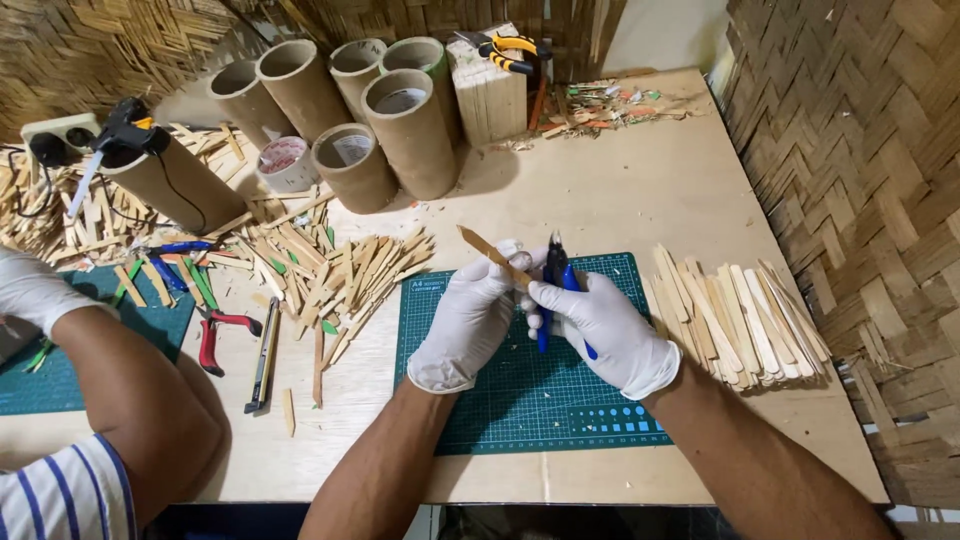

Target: Trimming and shaping small wooden sticks using a pair of cutters on a cutting mat

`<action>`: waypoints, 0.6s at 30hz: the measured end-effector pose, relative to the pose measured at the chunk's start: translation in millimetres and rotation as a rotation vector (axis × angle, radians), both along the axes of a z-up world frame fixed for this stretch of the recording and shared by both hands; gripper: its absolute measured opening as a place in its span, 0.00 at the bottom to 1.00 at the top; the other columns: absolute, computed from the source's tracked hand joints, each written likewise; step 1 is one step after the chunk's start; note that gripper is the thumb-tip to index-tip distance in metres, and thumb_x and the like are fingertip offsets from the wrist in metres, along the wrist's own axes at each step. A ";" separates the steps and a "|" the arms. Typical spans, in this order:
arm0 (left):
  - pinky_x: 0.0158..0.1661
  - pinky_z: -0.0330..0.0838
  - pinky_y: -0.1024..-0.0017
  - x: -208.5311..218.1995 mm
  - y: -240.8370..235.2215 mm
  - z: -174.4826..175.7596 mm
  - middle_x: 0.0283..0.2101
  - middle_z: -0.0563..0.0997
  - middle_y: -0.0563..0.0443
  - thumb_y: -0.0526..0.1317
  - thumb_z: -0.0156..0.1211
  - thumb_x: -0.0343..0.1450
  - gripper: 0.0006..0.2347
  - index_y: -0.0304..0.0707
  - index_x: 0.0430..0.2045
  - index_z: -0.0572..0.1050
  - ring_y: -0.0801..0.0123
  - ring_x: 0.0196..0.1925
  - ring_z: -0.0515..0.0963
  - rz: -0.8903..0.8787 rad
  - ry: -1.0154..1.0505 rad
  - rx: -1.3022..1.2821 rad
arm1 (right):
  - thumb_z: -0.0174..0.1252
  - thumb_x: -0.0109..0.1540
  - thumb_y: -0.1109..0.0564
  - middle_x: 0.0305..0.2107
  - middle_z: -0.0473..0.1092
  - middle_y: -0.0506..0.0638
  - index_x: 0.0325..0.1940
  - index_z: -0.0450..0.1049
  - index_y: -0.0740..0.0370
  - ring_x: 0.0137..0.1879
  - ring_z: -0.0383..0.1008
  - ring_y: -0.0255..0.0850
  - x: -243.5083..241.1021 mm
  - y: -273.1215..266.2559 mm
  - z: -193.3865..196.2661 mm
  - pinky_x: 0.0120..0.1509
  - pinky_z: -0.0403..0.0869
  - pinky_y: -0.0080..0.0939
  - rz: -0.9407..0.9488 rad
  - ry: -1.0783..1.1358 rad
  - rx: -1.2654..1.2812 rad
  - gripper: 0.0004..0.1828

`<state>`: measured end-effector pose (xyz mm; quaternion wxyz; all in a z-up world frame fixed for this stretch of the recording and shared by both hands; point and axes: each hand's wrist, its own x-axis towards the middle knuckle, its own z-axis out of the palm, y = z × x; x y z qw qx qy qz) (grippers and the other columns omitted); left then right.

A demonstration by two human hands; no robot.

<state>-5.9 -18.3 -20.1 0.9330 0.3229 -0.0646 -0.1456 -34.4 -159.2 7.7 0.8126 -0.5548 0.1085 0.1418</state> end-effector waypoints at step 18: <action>0.49 0.81 0.68 14.5 23.2 19.4 0.50 0.84 0.47 0.33 0.74 0.63 0.24 0.45 0.55 0.78 0.66 0.42 0.86 0.593 -0.709 0.992 | 0.69 0.52 0.56 0.14 0.70 0.41 0.25 0.82 0.50 0.23 0.65 0.29 20.5 -68.3 17.5 0.30 0.64 0.27 -0.129 -0.274 -0.821 0.02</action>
